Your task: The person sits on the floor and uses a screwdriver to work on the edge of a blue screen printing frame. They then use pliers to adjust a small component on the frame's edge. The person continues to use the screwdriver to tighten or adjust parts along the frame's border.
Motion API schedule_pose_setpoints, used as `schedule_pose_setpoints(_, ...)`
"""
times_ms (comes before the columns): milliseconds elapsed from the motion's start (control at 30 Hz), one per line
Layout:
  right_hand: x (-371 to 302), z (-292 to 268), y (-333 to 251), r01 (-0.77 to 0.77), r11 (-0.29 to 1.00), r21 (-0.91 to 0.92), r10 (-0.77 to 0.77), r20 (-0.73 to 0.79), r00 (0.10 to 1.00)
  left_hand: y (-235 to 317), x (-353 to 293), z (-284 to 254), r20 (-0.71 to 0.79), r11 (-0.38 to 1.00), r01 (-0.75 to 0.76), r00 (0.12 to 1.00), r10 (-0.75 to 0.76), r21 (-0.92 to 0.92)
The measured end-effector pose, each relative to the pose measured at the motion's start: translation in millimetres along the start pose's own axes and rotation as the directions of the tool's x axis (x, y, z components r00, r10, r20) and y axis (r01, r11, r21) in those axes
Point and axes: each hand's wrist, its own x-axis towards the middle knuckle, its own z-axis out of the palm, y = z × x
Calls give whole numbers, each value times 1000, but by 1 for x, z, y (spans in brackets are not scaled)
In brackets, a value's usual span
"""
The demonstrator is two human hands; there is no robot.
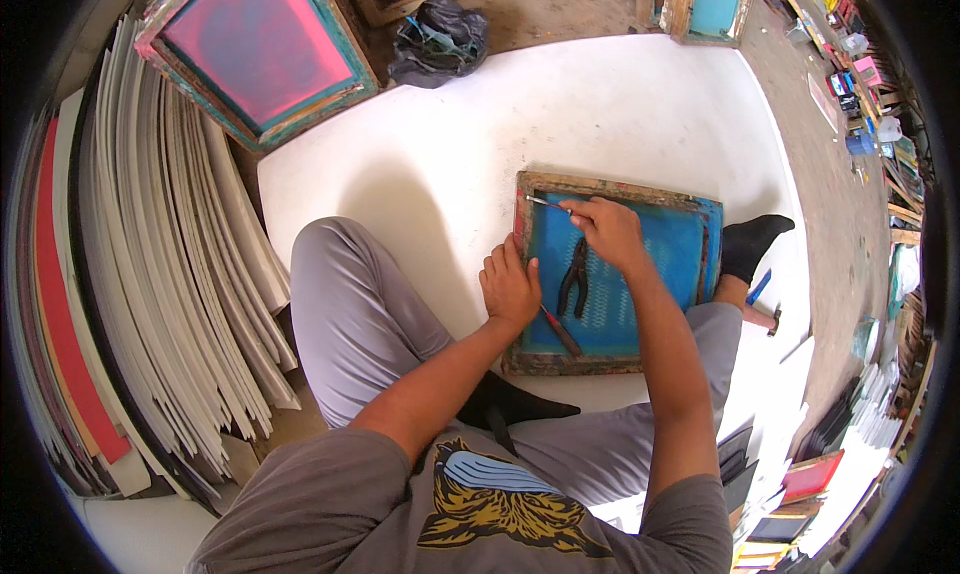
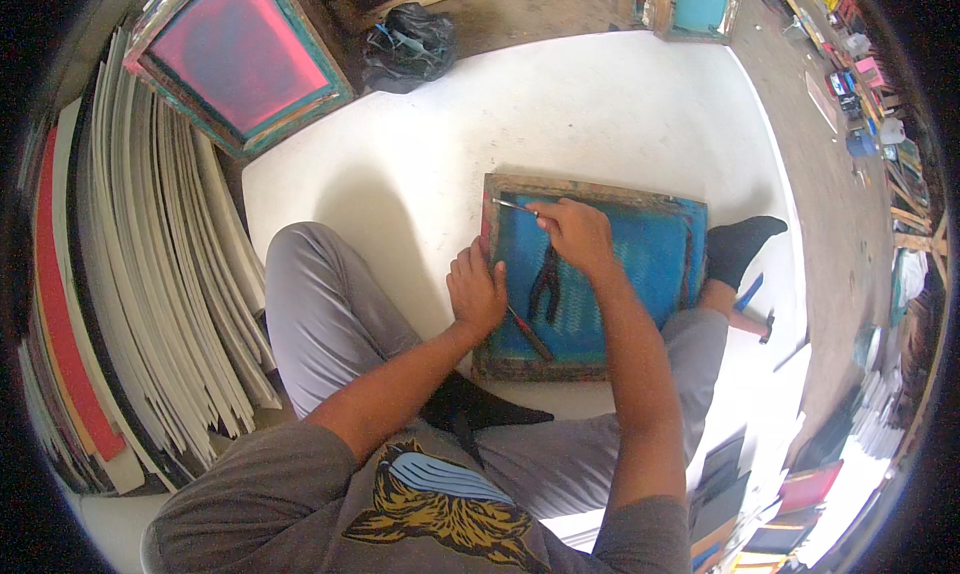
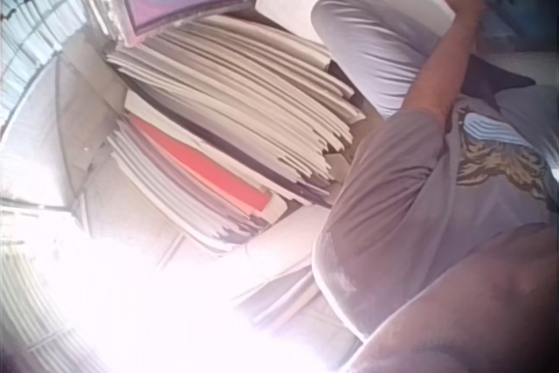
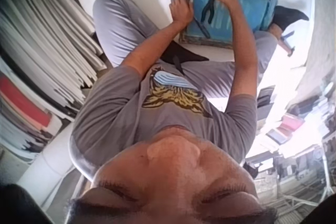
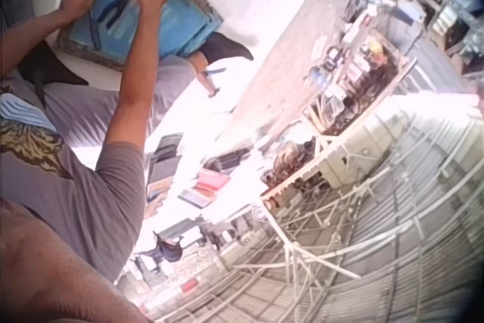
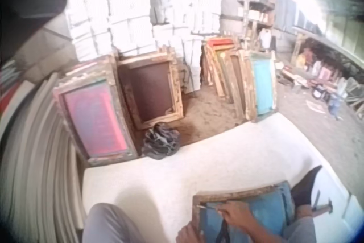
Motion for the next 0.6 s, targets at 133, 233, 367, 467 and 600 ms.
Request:
schedule_pose_setpoints(133,14,-4,8,55,998,-12,-55,10,998,0,1,2,-6,1000,1,1000,-1,1)
schedule_pose_setpoints(233,26,-8,11,55,998,-41,-53,52,997,-1,1,2,-15,1000,-4,1000,4,-5)
schedule_pose_setpoints(367,33,-4,25,-49,990,132,21,204,979,1,2,1,-5,1000,4,1000,-4,-9)
schedule_pose_setpoints(467,37,18,47,-154,933,326,5,415,910,2,3,0,10,1000,12,1000,-12,-13)
schedule_pose_setpoints(600,16,33,51,-139,801,582,-45,291,956,0,2,0,34,999,25,999,-24,-41)
